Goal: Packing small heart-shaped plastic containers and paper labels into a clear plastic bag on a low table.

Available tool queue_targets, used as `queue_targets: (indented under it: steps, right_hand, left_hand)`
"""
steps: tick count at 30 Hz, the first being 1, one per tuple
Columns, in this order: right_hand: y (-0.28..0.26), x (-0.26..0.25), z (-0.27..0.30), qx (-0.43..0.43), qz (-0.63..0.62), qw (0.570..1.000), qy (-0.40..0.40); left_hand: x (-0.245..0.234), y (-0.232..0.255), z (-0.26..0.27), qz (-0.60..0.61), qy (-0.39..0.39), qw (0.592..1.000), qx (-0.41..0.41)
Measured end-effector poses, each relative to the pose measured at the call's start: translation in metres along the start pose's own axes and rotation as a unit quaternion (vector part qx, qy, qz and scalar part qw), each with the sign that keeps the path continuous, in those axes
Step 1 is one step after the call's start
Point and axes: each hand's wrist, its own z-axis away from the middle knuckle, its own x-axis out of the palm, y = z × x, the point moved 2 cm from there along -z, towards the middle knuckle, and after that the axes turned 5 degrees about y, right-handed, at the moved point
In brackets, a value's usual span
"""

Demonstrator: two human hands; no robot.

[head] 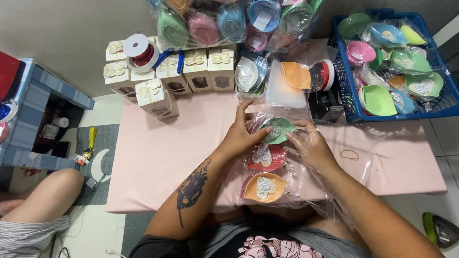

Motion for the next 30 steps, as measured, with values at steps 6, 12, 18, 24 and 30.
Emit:
queue_targets:
  steps: [6,12,18,24,30]
  right_hand:
    - [0.059,-0.031,-0.038,-0.077,0.096,0.992,0.010]
    - [0.052,-0.027,-0.041,-0.168,0.160,0.971,0.052]
    - [0.022,-0.010,-0.025,-0.221,0.191,0.956,0.018]
    - [0.015,-0.026,-0.011,-0.166,0.383,0.909,-0.002]
    - [0.004,-0.022,-0.003,-0.358,0.347,0.867,-0.013]
  left_hand:
    - [0.005,-0.006,-0.001,-0.038,-0.039,0.998,0.008]
    - [0.013,-0.004,0.001,-0.043,-0.093,0.995,0.014]
    - [0.012,-0.013,-0.005,-0.034,-0.114,0.992,0.034]
    - [0.007,-0.010,-0.003,-0.015,-0.081,0.996,0.046]
    - [0.003,-0.029,-0.016,-0.186,0.040,0.959,0.212]
